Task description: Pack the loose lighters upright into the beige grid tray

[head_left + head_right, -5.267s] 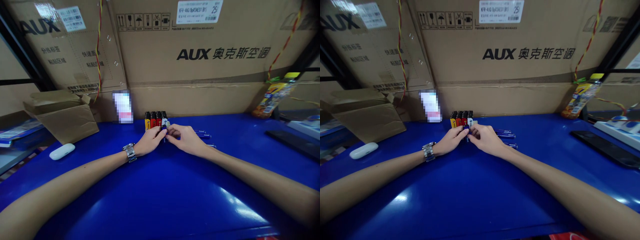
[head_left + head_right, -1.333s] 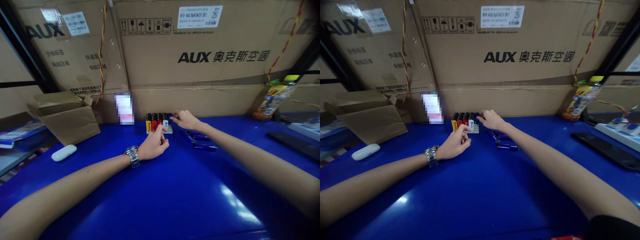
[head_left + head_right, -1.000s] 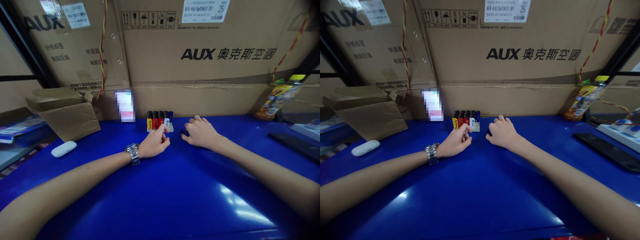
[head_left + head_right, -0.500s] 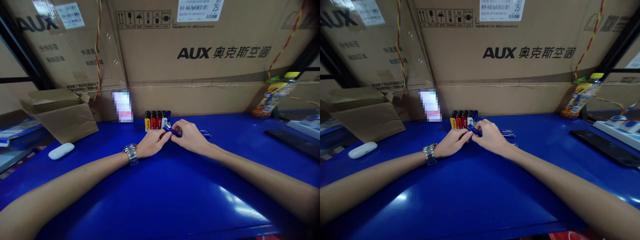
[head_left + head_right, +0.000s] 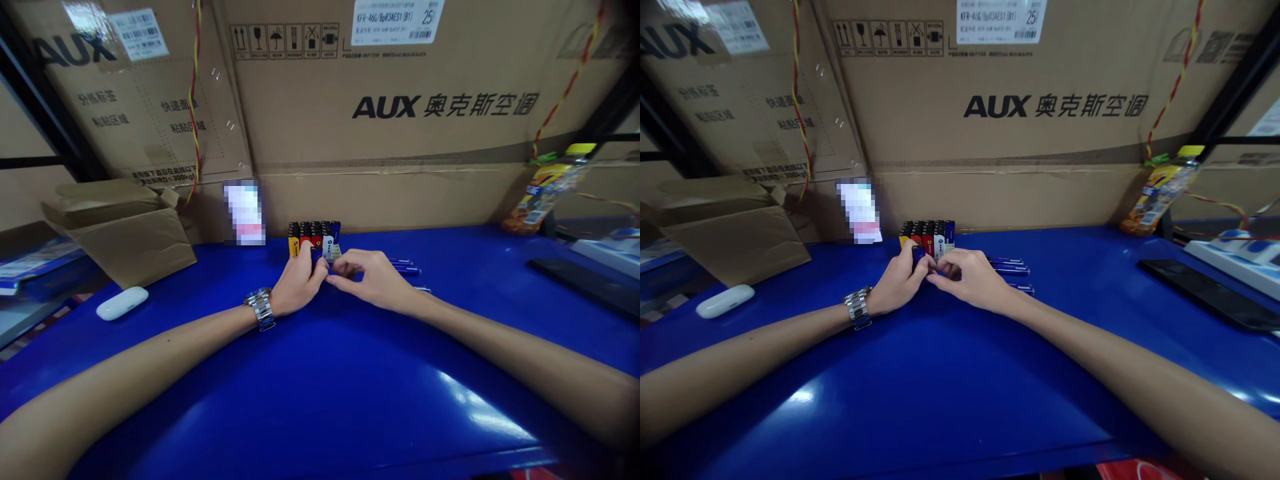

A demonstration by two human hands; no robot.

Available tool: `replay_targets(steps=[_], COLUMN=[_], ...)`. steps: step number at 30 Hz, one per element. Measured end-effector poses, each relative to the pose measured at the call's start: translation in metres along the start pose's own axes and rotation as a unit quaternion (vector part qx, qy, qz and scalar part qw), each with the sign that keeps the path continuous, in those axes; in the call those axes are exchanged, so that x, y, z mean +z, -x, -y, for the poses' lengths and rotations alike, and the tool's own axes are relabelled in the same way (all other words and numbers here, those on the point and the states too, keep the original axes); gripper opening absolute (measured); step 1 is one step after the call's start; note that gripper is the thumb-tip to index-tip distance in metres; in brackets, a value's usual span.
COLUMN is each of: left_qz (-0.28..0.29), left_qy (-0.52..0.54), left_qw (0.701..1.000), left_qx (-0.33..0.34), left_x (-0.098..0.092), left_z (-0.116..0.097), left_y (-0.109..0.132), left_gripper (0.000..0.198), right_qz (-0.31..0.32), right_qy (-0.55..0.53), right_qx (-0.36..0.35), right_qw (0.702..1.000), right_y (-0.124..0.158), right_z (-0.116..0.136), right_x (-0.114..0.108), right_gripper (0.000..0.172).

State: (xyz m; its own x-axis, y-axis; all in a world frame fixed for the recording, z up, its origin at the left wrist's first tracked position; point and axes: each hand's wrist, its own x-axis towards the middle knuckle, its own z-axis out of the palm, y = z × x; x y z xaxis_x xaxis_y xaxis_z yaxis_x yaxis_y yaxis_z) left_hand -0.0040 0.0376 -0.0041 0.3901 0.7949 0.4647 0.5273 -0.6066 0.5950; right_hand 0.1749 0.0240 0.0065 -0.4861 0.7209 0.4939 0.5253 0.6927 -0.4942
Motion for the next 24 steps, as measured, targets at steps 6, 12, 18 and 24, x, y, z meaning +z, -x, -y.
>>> replay_targets(steps=[6,12,18,24], left_qz=[-0.010,0.007,0.007,0.003], left_qy=[0.052,0.061,0.000,-0.017], left_qw=[0.999,0.998,1.000,1.000], left_qx=[0.000,0.017,0.004,0.000], left_x=[-0.001,-0.001,-0.002,-0.003], left_z=[0.002,0.000,-0.001,0.001], left_y=[-0.001,-0.002,-0.002,-0.002], left_gripper=[0.015,0.038,0.040,0.033], right_qz=[0.034,0.094,0.112,0.109], right_qy=[0.085,0.099,0.106,0.114], right_qx=[-0.011,-0.034,-0.026,-0.033], right_qw=[0.996,0.990,0.988,0.987], right_y=[0.000,0.002,0.002,0.004], right_z=[-0.003,-0.008,-0.008,-0.010], right_x=[0.001,0.005,0.006,0.006], right_gripper=[0.027,0.021,0.012,0.009])
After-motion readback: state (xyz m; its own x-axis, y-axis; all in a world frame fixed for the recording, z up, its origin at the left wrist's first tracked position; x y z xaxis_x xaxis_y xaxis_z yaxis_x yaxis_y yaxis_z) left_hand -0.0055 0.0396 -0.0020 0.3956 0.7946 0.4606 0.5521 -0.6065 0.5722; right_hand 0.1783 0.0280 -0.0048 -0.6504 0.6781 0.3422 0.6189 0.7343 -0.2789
